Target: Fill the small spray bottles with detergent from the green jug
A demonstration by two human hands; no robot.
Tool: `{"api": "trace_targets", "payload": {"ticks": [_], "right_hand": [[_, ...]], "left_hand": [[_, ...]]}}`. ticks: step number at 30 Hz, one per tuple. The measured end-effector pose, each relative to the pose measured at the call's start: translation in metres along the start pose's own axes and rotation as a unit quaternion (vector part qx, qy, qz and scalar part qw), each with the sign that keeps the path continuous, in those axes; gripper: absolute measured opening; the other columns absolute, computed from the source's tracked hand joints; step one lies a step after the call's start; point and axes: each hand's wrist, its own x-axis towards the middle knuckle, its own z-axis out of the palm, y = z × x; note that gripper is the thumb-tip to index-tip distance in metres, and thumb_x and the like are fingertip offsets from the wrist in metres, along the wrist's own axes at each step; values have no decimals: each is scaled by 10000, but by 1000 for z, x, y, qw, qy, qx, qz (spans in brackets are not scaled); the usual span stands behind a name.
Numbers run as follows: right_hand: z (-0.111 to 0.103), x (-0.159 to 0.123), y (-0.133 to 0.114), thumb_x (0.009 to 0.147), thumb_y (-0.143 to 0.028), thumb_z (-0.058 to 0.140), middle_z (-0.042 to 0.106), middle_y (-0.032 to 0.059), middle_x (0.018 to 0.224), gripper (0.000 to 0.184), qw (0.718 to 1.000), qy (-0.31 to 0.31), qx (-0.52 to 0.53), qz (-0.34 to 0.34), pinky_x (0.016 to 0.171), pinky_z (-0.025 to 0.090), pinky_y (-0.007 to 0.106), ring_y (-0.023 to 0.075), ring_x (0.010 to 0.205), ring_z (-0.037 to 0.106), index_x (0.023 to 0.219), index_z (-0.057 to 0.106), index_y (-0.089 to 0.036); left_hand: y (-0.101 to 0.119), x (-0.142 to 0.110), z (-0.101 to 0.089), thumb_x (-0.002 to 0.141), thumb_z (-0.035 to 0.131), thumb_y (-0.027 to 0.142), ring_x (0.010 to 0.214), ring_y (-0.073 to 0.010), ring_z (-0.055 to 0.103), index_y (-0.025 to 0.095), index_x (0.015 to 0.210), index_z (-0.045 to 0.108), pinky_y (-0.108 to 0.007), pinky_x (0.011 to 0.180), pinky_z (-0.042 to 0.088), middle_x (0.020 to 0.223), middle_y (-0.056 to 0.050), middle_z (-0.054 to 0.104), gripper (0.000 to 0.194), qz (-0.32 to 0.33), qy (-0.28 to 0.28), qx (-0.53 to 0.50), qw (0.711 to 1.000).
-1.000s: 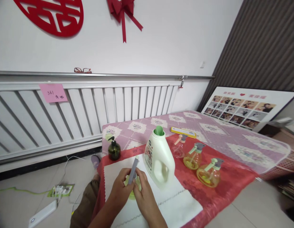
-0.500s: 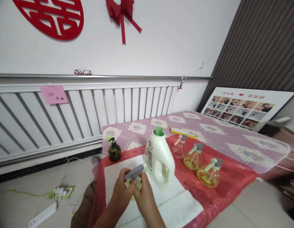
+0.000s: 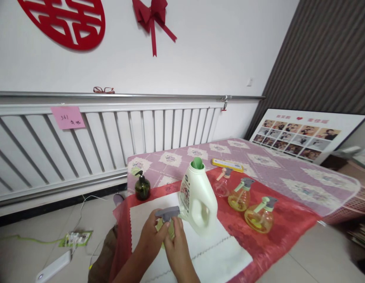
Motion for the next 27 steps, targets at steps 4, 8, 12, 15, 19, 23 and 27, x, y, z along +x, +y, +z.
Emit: {"api": "trace_targets", "payload": {"ticks": [4, 8, 12, 15, 19, 23, 27], "right_hand": [[-5, -1, -1, 888, -447, 478, 718, 117, 1052, 354, 1000, -20, -3, 17, 904, 550, 389, 263, 1027, 677, 1096, 634, -207], [-5, -3, -1, 911, -501, 443, 735, 120, 1109, 410, 998, -43, 24, 46, 970, 524, 398, 269, 1071, 676, 1108, 662, -216], [-2, -3, 7, 875, -560, 462, 726, 136, 1155, 486, 996, -27, 26, 75, 1055, 465, 456, 308, 1155, 641, 1119, 685, -204], [-2, -3, 13, 855, -585, 469, 716, 140, 1167, 517, 997, -19, 15, 77, 1109, 398, 499, 332, 1229, 585, 1117, 700, -205], [-2, -3, 14, 849, -590, 476, 710, 117, 1177, 506, 997, -16, 13, 70, 1155, 316, 528, 331, 1308, 508, 1130, 700, -233], [-3, -2, 10, 885, -500, 499, 679, 93, 1242, 455, 996, -24, 72, 47, 1103, 409, 472, 278, 1223, 585, 1248, 615, -251], [-5, 2, 9, 859, -356, 573, 668, 83, 1255, 365, 995, -24, 97, 10, 1044, 471, 410, 250, 1171, 618, 1204, 613, -241]], "left_hand": [[-2, 2, -3, 796, 500, 218, 922, -223, 571, 222, 906, 542, -368, 865, 441, 943, -44, 608, 117, 40, -30, 25, 998], [-5, 2, -5, 817, 478, 221, 884, -219, 548, 228, 853, 523, -365, 834, 435, 915, -41, 576, 58, 57, -43, 36, 997], [-7, 1, -4, 831, 473, 240, 920, -228, 559, 223, 918, 535, -373, 868, 427, 950, -53, 589, 109, 54, -41, 23, 997], [-4, 0, -2, 781, 528, 207, 1039, -239, 575, 217, 1060, 531, -382, 936, 409, 1080, -66, 626, 279, 19, -28, -7, 999], [4, 0, -1, 712, 605, 194, 1052, -247, 596, 222, 1011, 537, -380, 932, 410, 1074, -49, 662, 308, -22, -5, -11, 1000], [3, 2, -3, 747, 564, 187, 996, -227, 600, 221, 970, 561, -383, 929, 418, 1020, -38, 660, 226, 0, -17, 10, 1000], [-5, 6, -8, 789, 516, 178, 1025, -219, 589, 221, 1050, 578, -374, 935, 436, 1070, -56, 644, 271, 41, -54, 10, 998]]}}
